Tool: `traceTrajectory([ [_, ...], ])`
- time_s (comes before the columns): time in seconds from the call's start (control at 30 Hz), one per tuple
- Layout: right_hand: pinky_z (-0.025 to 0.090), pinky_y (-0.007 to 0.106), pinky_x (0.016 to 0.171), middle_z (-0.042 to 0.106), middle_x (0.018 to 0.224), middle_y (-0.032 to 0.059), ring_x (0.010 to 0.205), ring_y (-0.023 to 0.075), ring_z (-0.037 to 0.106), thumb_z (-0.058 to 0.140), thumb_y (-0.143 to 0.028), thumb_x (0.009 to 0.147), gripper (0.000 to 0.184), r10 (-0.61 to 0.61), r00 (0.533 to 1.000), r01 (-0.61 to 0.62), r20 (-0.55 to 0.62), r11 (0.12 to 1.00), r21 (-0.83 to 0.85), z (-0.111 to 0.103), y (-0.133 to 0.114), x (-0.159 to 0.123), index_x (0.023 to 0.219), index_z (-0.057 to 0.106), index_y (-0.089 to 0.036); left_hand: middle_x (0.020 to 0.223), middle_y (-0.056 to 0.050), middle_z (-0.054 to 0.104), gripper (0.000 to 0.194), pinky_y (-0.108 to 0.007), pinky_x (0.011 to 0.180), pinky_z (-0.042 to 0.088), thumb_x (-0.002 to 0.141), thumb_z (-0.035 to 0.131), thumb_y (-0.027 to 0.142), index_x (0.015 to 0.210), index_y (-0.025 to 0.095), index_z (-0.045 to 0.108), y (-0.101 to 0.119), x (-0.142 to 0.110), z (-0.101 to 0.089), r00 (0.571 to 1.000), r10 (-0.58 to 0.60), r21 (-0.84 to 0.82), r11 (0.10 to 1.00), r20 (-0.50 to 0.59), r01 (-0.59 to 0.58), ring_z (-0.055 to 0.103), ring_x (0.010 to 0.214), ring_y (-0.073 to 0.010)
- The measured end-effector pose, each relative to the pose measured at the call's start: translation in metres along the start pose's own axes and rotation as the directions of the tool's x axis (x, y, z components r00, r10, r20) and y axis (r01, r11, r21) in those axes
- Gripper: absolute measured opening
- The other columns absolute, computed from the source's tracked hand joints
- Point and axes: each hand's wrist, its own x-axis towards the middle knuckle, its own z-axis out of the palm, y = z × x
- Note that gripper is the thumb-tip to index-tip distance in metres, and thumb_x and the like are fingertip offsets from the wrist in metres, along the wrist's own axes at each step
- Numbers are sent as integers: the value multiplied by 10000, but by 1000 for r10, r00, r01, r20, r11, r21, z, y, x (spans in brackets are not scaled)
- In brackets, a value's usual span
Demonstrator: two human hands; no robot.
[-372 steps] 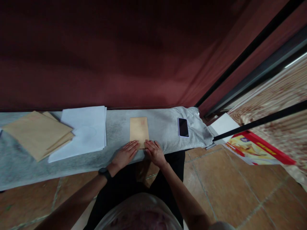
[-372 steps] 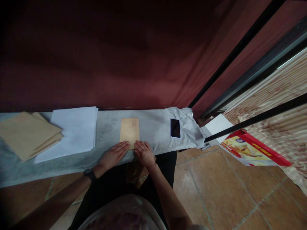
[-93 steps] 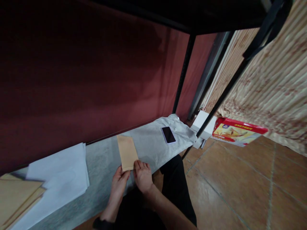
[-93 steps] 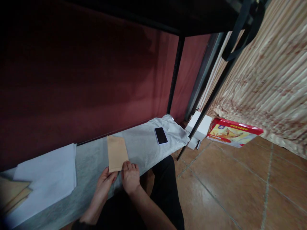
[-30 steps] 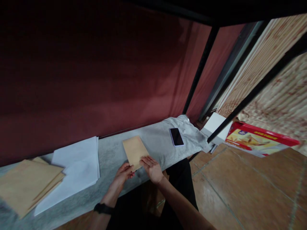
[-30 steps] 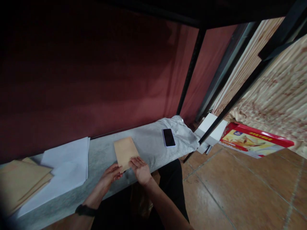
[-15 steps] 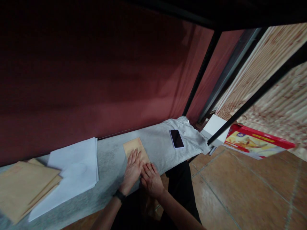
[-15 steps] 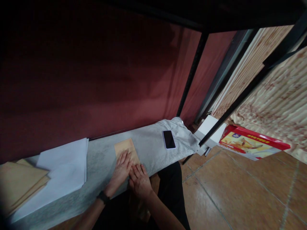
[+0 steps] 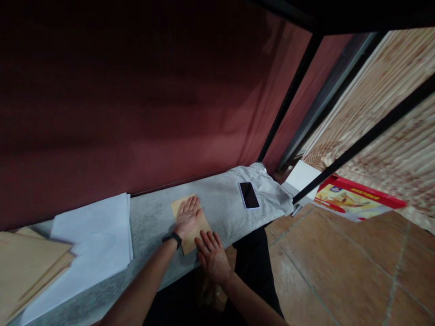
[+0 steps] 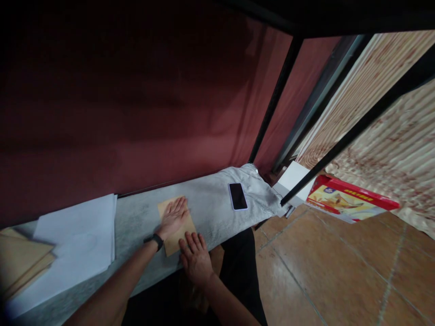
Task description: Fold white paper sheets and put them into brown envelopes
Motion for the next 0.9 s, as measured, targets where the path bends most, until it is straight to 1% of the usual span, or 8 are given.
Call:
traceTrajectory([
  [0.1,346,512,1215,506,1542,120,1466,251,408,466,-205,1022,485,15,999,-13,-39,999,53,0,1,0,1505,462,-161,1619,-102,400,595,-441,1275,168,1013,290,375,1553,145,390,1,-22,5,995,104,-23,994,10,-103,301,1531,-221],
  [0.2,359,497,1213,539,1504,142,1438,239,444,421,-166,1006,465,39,997,-30,-64,991,130,-1,4,1,1465,481,-125,1619,-110,397,595,-440,1273,187,1014,300,359,1561,135,368,4,-51,7,980,196,-40,980,-23,-197,314,1526,-221],
  [0.3,370,474,1209,565,1470,140,1422,222,460,397,-150,994,463,61,995,-47,-76,983,176,0,6,2,1449,483,-130,1616,-106,404,587,-447,1270,209,1006,300,293,1575,156,340,10,-82,6,965,256,-36,966,-53,-258,324,1522,-213],
  [0.43,354,462,1216,578,1461,121,1405,210,478,386,-188,1017,449,73,994,-57,-77,979,196,2,8,4,1454,481,-148,1605,-109,424,608,-453,1266,237,972,328,220,1577,160,340,18,-120,5,951,304,-4,952,-52,-305,343,1513,-221],
  [0.5,346,452,1219,578,1467,118,1405,207,479,394,-217,1031,443,76,994,-62,-73,982,178,4,9,4,1458,485,-140,1598,-122,432,616,-457,1258,264,963,341,222,1574,145,341,21,-135,4,948,313,13,950,-53,-313,362,1504,-229],
  [0.6,327,438,1226,545,1507,125,1438,210,442,429,-275,1049,457,45,997,-38,-64,994,104,7,10,1,1475,487,-123,1588,-151,441,625,-467,1233,324,974,377,308,1568,119,345,25,-151,4,953,297,27,955,-60,-295,395,1486,-250],
  [0.73,314,434,1224,496,1551,120,1467,212,402,454,-366,1063,499,4,999,-5,-38,1000,-16,8,10,-1,1508,471,-141,1586,-150,445,636,-481,1218,356,980,409,379,1566,139,355,31,-163,4,963,250,10,968,-99,-250,403,1481,-264],
  [0.9,298,470,1223,482,1562,95,1464,228,405,434,-400,1071,493,43,999,-44,-24,997,-67,4,8,-1,1516,472,-193,1557,-178,474,608,-502,1222,346,984,401,388,1522,107,433,37,-172,4,967,218,15,976,-133,-218,408,1477,-289],
])
